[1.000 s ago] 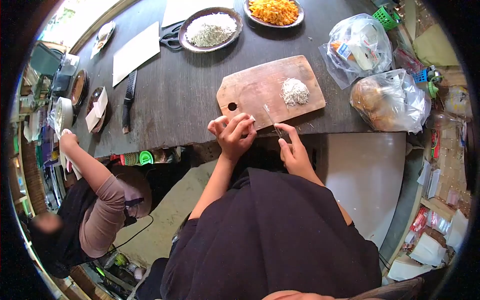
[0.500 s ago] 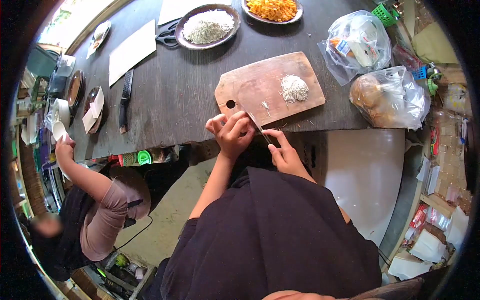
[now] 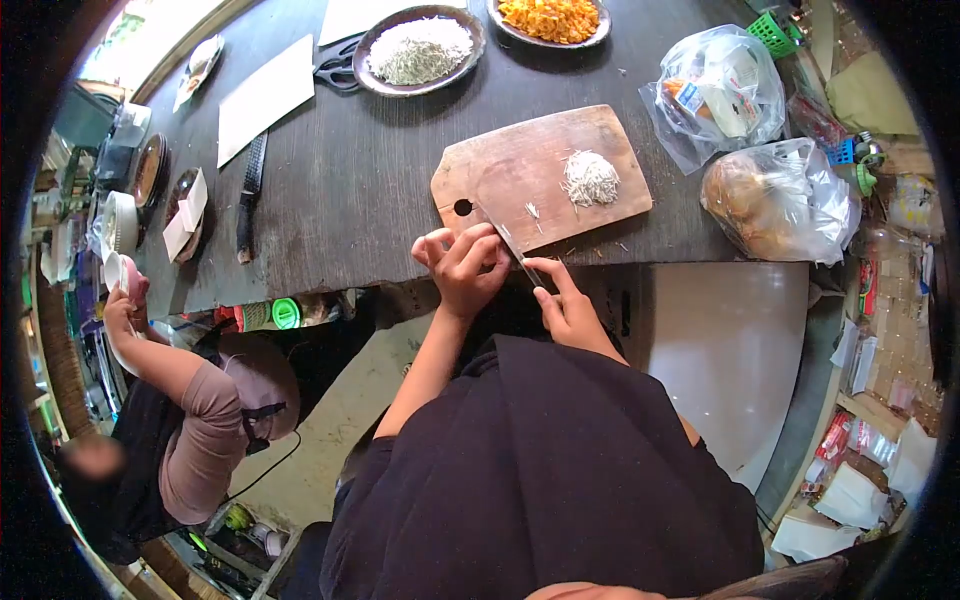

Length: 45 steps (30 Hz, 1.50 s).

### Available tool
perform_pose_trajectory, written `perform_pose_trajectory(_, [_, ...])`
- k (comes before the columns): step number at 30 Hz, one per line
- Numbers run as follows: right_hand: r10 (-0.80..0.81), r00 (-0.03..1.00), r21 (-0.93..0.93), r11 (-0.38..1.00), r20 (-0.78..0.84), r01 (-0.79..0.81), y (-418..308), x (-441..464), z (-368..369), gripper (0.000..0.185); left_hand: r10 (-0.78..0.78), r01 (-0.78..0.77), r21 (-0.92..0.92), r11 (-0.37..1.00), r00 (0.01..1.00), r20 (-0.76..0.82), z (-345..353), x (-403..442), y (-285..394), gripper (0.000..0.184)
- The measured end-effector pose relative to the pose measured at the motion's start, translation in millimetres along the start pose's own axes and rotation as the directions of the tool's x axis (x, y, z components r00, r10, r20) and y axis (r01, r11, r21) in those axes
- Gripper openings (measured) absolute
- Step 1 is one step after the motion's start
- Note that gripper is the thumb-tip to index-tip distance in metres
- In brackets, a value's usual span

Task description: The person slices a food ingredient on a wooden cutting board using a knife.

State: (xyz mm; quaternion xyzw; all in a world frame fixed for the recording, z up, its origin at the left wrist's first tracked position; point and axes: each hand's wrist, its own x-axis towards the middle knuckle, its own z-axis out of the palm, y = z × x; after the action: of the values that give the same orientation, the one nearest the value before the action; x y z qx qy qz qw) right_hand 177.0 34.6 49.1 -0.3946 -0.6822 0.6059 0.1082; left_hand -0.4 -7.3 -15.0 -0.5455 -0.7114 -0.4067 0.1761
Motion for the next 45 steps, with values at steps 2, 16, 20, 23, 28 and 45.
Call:
perform_pose_trajectory(2, [-0.015, 1.0, -0.002, 1.0, -0.007, 0.015, 0, 3, 1, 0.037, -0.004, 0.004, -0.003, 1.0, 1.0, 0.005, -1, 0, 1, 0.014])
perform_pose_trajectory(16, [0.04, 0.999, 0.177, 0.983, -0.008, -0.038, 2, 16, -14, 0.037, -0.034, 0.032, -0.053, 0.998, 0.999, -0.04, -2, 4, 2, 0.015])
perform_pose_trajectory(20, [0.044, 0.999, 0.199, 0.979, 0.029, -0.049, 2, 9, -14, 0.037, -0.04, 0.037, -0.072, 0.997, 0.998, -0.039, -4, 4, 1, 0.013])
perform_pose_trajectory(23, [0.036, 0.997, 0.186, 0.981, 0.066, -0.047, 1, 5, -10, 0.037, -0.032, 0.029, -0.089, 0.996, 0.999, -0.036, -4, 4, 1, 0.013])
perform_pose_trajectory(28, [0.063, 0.996, 0.229, 0.97, 0.067, -0.077, 5, 2, -1, 0.037, -0.024, 0.022, -0.09, 0.996, 0.999, -0.029, -3, 1, -1, 0.013])
perform_pose_trajectory(45, [-0.045, 0.999, 0.108, 0.993, -0.003, 0.045, 7, 21, 3, 0.036, -0.035, 0.033, -0.114, 0.993, 0.999, -0.014, -5, 4, 1, 0.013])
